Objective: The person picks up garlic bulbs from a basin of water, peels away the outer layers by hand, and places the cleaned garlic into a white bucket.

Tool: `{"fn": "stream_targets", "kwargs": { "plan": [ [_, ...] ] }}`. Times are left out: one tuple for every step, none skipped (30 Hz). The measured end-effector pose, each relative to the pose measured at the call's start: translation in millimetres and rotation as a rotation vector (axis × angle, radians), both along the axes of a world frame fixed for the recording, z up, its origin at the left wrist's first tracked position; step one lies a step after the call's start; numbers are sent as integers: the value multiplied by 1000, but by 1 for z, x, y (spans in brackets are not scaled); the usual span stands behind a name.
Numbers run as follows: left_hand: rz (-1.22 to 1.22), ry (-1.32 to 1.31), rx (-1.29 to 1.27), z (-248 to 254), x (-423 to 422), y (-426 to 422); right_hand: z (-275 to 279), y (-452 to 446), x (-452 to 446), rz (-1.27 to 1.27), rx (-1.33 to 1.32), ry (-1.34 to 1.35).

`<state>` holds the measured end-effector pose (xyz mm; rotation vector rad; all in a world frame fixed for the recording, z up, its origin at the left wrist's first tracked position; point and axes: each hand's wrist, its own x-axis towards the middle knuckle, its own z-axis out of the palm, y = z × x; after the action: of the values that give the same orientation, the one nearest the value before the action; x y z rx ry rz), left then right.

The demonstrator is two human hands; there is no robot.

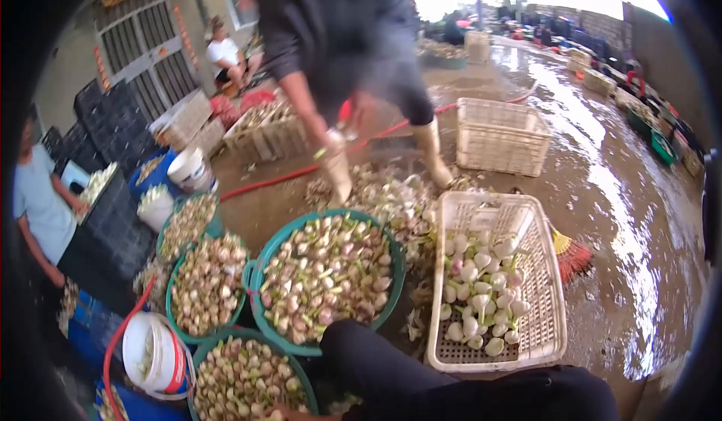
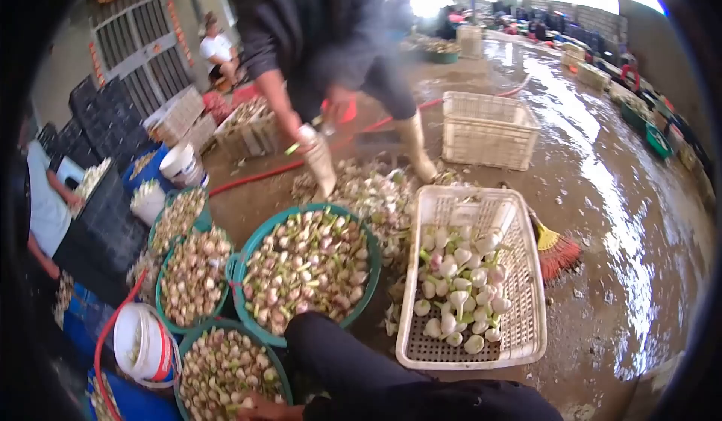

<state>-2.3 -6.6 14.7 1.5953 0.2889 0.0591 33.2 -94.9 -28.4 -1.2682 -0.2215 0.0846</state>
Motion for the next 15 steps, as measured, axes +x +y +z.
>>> {"fn": "stream_targets", "kwargs": {
  "plan": [
    [49, -35, -86, -2, 0, -5, 0, 1, -3, 46, 17, 34],
    [114, -84, -172, -4, -1, -9, 2, 1, -7, 108, 30, 61],
    [187, -143, -255, -7, -2, -12, 2, 2, -11, 178, 39, 86],
    [265, -211, -332, -11, -2, -13, 21, -2, -20, 217, -16, 151],
    [337, -288, -407, -16, -3, -12, 43, -15, -23, 251, -78, 207],
    [318, -274, -321, -31, -1, 5, 41, -17, -19, 470, -52, 274],
    [291, -251, -237, -40, -3, 21, 30, -18, -14, 680, -29, 345],
    [303, -242, -221, -38, -9, 27, 20, -16, -13, 812, 111, 432],
    [303, -236, -207, -31, -9, 24, 20, -17, -12, 929, 251, 519],
    [351, -244, -78, -20, -12, 24, 20, -18, -13, 957, 245, 519],
    [373, -249, -75, -12, -15, 21, 32, -22, -16, 906, 318, 633],
    [425, -267, 332, -6, -19, 19, 39, -22, -18, 849, 390, 748],
    [465, -271, 739, -3, -21, 20, 40, -18, -20, 868, 382, 748],
    [435, -237, 828, -1, -20, 20, 40, -15, -20, 770, 337, 795],
    [452, -229, 827, 0, -20, 21, 39, -13, -22, 669, 293, 843]
  ]
}}
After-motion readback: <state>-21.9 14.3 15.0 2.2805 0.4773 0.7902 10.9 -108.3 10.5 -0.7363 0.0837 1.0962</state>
